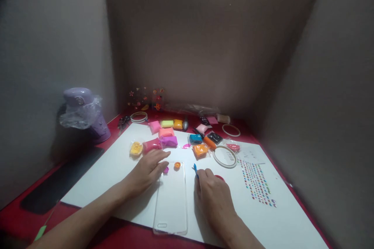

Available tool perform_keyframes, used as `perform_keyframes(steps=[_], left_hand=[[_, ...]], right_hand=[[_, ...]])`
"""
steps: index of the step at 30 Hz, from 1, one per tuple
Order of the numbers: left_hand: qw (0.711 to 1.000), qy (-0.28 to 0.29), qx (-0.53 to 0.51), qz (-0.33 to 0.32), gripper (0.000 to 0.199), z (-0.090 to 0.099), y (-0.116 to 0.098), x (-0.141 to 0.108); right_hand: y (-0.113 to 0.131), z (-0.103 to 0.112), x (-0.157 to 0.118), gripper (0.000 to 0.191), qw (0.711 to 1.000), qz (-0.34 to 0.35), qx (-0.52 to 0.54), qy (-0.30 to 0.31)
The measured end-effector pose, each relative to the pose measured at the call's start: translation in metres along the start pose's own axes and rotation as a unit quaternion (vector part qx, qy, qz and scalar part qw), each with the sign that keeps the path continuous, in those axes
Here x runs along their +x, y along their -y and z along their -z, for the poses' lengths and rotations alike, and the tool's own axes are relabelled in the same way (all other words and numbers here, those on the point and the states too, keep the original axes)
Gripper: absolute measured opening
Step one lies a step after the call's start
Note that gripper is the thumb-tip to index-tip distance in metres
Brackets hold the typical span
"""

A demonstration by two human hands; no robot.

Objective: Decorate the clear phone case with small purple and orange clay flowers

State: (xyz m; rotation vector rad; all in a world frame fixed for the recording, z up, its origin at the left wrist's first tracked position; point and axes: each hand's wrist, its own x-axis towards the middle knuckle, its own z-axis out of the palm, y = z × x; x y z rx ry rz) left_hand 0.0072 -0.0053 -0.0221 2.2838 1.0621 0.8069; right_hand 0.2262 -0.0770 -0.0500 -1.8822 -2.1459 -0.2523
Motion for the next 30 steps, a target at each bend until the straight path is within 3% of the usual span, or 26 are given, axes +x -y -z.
perform_keyframes(steps=[10, 16, 26, 30], left_hand=[[0.999, -0.042, -0.009, -0.005, 0.025, 0.0019, -0.0026, 0.0001], [0.999, -0.026, -0.015, 0.012, 0.019, 0.0008, -0.0044, -0.0017], [0.998, -0.053, -0.026, 0.034, 0.031, 0.0051, -0.0038, 0.0010], [0.997, -0.071, -0.018, 0.036, 0.034, 0.0049, -0.0006, 0.0023]], right_hand=[[-0.0030, -0.0065, 0.0001, 0.018, 1.000, 0.005, -0.011, -0.019], [-0.0053, -0.0078, -0.0002, 0.021, 0.999, 0.006, 0.009, -0.053], [-0.0068, -0.0041, 0.0015, 0.030, 0.993, 0.000, 0.017, -0.115], [-0.0075, -0.0057, 0.0028, 0.035, 0.985, 0.033, 0.013, -0.169]])
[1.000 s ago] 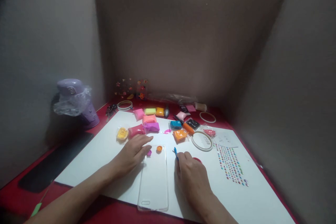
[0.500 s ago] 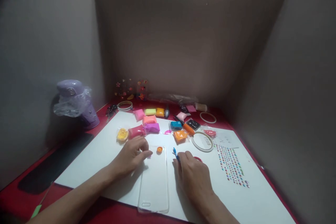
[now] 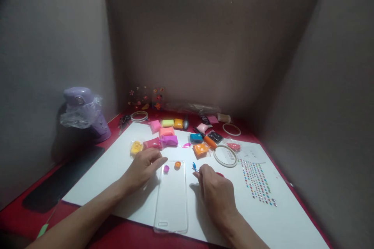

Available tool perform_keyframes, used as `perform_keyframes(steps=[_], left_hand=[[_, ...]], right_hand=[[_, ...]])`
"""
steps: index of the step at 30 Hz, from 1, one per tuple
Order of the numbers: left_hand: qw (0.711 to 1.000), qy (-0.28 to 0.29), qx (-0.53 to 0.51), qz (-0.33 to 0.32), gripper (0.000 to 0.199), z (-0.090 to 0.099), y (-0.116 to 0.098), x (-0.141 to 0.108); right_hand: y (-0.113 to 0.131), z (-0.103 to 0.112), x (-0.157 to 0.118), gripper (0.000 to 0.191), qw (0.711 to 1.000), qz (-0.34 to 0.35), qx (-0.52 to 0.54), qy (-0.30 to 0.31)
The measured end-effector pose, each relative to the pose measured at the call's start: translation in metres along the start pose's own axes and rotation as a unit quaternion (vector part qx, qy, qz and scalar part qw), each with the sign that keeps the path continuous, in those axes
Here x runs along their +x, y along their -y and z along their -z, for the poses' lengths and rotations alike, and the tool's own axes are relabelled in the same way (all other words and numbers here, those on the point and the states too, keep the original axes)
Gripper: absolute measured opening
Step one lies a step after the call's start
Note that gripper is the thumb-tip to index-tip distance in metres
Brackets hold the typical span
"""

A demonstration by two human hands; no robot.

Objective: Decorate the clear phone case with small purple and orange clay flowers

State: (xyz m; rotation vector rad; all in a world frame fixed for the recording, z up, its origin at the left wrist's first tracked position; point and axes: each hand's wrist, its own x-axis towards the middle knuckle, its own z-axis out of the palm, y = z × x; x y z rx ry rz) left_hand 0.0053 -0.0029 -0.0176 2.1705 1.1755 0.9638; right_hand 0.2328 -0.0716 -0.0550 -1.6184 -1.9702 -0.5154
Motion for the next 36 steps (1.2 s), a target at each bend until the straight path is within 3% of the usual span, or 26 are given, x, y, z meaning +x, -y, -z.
perform_keyframes(steps=[6, 18, 36], left_hand=[[1.000, 0.006, 0.005, 0.000, 0.032, -0.003, 0.002, 0.000], [1.000, 0.024, 0.012, 0.002, 0.025, -0.005, 0.002, -0.001], [1.000, 0.020, 0.024, 0.007, 0.023, -0.006, 0.006, 0.000]], right_hand=[[-0.002, 0.000, 0.001, 0.036, 0.999, 0.036, 0.013, -0.026], [-0.009, 0.001, 0.005, 0.037, 0.998, 0.024, 0.017, -0.059], [-0.012, -0.006, 0.000, 0.032, 0.999, 0.021, 0.029, -0.018]])
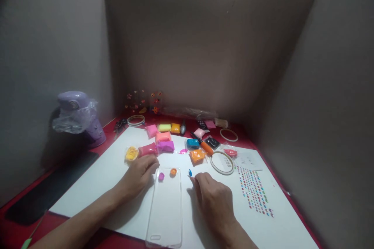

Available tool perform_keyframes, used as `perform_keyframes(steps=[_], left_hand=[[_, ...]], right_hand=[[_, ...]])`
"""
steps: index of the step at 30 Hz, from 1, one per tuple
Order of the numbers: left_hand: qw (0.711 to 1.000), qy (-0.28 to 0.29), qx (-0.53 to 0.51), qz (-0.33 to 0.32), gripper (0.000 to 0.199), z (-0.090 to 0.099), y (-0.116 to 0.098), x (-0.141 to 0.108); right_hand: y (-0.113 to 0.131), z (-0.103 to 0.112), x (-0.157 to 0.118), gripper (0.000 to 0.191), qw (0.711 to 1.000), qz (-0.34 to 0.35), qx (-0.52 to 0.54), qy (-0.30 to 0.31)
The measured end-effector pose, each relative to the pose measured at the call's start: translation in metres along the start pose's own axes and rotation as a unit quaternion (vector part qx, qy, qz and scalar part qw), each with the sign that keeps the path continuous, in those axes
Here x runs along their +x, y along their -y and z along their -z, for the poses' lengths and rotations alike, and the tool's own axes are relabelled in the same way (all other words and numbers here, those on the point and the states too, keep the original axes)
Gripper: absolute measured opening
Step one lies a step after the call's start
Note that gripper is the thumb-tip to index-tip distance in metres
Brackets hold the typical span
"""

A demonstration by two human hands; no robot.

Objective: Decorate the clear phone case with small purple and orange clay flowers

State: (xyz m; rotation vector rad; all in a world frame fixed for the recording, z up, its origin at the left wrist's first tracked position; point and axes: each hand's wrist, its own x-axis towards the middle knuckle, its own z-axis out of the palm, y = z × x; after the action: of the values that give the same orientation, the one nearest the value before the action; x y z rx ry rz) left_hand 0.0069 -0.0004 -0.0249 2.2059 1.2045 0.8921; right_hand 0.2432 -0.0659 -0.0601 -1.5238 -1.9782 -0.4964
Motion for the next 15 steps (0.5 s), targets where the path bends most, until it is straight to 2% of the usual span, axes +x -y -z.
perform_keyframes(steps=[5, 15], left_hand=[[1.000, 0.002, -0.015, 0.002, 0.016, 0.0000, 0.0018, 0.0017], [0.999, -0.015, -0.051, 0.011, 0.022, 0.0016, -0.0011, 0.0009]], right_hand=[[0.0007, 0.0001, 0.0005, 0.033, 1.000, -0.001, 0.001, 0.001], [0.0026, 0.0028, 0.0015, 0.033, 1.000, -0.004, 0.007, -0.016]])
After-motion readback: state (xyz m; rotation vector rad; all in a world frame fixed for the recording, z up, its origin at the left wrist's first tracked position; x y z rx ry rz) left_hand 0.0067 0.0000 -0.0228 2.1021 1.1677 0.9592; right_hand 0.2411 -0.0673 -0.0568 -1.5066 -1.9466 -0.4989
